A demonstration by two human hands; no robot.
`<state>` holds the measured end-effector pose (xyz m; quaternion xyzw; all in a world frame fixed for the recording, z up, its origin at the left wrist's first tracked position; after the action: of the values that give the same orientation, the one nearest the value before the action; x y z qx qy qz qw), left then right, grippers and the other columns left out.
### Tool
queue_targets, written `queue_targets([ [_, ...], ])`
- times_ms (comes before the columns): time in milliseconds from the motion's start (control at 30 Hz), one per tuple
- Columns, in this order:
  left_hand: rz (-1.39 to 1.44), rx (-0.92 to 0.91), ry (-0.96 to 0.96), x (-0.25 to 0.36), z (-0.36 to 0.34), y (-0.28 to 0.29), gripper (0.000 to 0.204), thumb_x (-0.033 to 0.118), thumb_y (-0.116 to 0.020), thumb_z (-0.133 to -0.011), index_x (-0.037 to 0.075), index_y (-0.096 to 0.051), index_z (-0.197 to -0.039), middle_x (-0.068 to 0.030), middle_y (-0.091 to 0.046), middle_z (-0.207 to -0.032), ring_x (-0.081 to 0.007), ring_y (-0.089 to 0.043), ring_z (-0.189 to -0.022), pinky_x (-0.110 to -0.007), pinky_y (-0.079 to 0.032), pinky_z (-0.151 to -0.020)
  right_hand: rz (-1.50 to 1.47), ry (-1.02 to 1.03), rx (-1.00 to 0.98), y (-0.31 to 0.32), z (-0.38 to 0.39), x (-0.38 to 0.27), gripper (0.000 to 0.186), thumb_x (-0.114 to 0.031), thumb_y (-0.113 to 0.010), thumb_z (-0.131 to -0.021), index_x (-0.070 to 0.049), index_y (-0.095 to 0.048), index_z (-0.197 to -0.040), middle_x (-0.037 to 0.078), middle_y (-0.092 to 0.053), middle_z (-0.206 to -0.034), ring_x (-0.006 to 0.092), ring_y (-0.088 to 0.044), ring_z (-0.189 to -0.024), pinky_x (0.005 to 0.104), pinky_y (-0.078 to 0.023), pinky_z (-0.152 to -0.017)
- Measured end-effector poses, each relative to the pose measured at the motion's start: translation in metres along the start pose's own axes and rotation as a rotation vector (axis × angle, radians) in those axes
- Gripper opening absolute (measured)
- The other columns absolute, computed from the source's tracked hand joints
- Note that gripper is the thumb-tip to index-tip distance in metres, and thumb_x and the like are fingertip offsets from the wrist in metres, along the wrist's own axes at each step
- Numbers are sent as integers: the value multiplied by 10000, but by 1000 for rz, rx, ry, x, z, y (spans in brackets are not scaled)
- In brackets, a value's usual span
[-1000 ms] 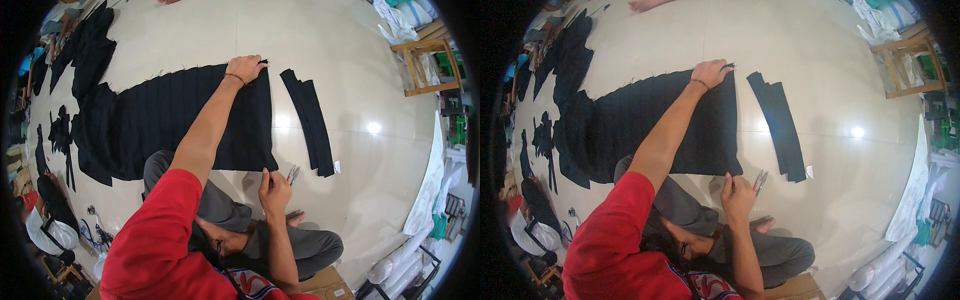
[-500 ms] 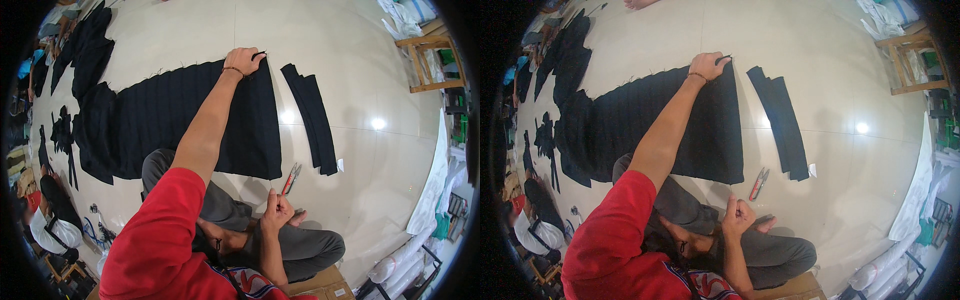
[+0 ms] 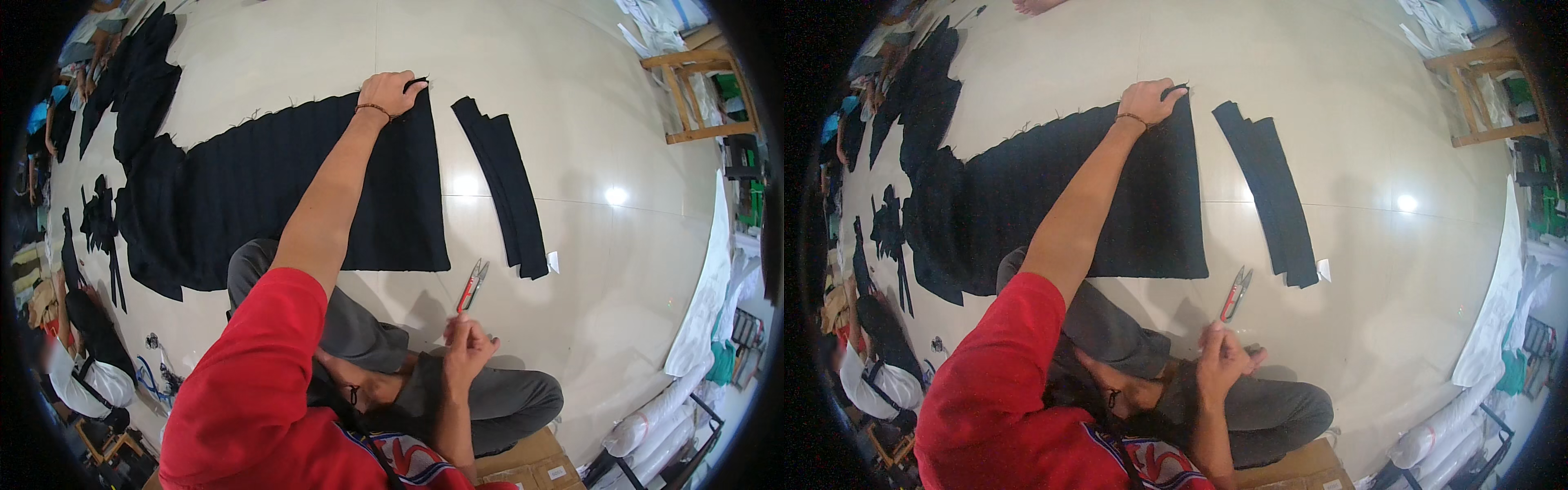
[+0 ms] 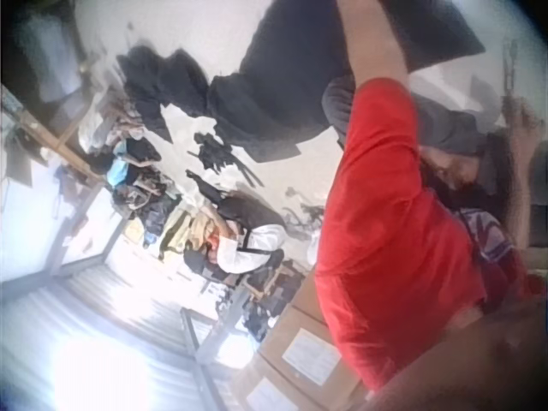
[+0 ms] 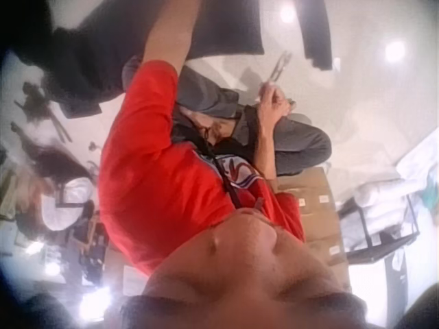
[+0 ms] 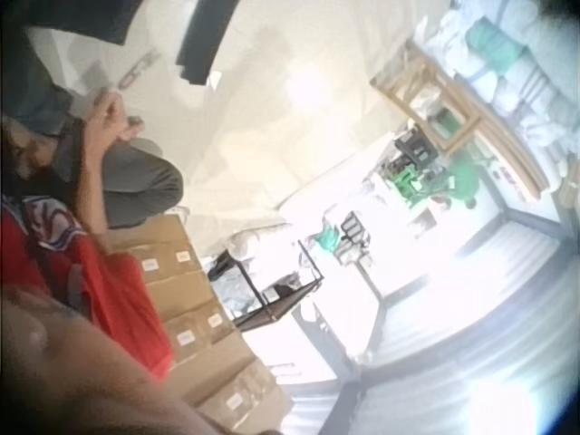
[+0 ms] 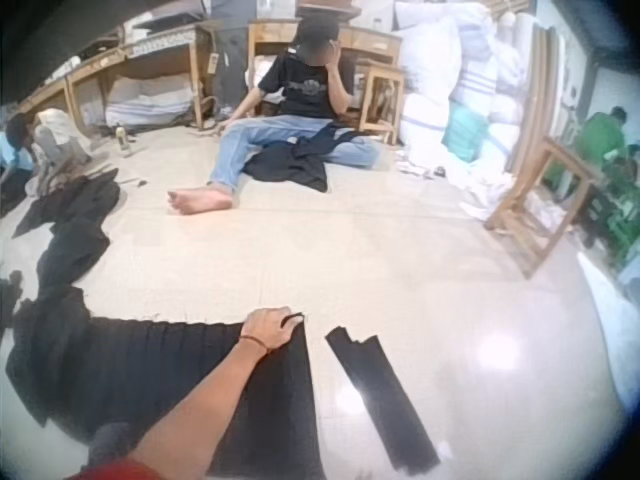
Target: The person sits on the floor and cuts strips from a large piece of black fabric using a red utility knife. They align the fabric, cut along the edge, and stack the cut strips to the side.
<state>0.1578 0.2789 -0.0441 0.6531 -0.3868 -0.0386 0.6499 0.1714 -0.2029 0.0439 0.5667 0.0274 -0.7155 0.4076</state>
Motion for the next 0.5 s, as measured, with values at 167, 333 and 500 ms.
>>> queue_targets([
  [167, -48, -10, 12, 1, 1, 1, 437, 547, -556, -962, 146, -725, -996, -112, -736, -859, -338, -706, -849, -461, -553, -753, -536, 5, 128, 15, -32, -6, 336, -103, -503, -1054, 84, -573, -1324, 183, -683, -1178, 254, -659, -1099, 415, -459, -1073],
  [333, -37, -17, 22, 3, 5, 4, 444, 551, -550, -967, 143, -725, -996, -113, -736, -864, -334, -707, -857, -463, -553, -764, -410, 176, 107, 38, -37, -27, 383, -75, -478, -1056, 123, -493, -1384, 259, -632, -1270, 307, -619, -1197, 414, -513, -1010],
  [500, -46, -47, 24, 2, 2, -1, 452, 555, -543, -969, 142, -714, -1033, -118, -736, -896, -336, -707, -869, -461, -556, -774, -646, 173, -134, 23, -33, -44, 381, -41, -483, -1024, 126, -504, -1366, 265, -605, -1320, 334, -596, -1231, 451, -451, -1067],
])
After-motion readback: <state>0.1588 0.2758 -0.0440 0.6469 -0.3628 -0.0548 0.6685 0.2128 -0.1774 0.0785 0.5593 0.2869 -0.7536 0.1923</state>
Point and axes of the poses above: each hand's wrist, its own z-axis away from the middle knuckle, its own y-axis out of the back of the hand, x = y × z, the point moved 9 cm from there along -z, towards the middle knuckle
